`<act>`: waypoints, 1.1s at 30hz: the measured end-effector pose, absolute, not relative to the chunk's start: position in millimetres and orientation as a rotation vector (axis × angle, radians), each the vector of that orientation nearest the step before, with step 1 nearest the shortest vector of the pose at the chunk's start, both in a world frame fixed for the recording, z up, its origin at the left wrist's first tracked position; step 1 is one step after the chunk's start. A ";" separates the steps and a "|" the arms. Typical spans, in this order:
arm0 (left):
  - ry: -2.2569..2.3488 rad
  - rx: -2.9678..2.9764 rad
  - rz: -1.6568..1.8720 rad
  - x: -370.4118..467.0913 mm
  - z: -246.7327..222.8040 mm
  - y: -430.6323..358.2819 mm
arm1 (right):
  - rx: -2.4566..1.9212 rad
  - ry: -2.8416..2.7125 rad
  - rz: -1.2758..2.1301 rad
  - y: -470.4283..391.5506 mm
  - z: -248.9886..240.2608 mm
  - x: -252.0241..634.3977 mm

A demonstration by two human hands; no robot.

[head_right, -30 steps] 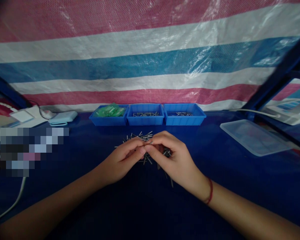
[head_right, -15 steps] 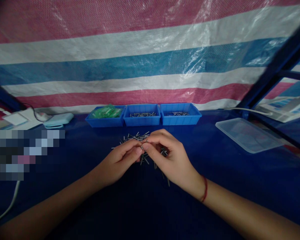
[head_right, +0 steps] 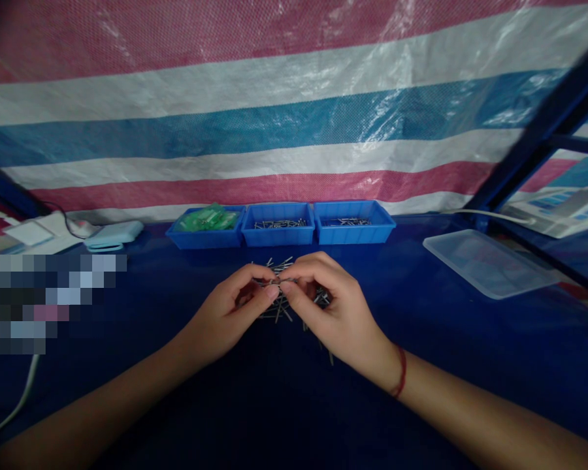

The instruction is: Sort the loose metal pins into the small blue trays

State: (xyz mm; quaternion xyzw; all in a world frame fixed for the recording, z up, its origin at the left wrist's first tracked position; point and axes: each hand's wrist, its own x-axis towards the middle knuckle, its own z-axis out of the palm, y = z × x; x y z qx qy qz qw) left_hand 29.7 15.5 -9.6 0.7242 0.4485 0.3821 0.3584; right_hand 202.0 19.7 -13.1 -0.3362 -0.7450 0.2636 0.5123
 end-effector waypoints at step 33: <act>1.465 2.172 0.967 4.4 -2.3 38.1 | -1.270 -1.880 -0.448 112.8 -24.3 278.9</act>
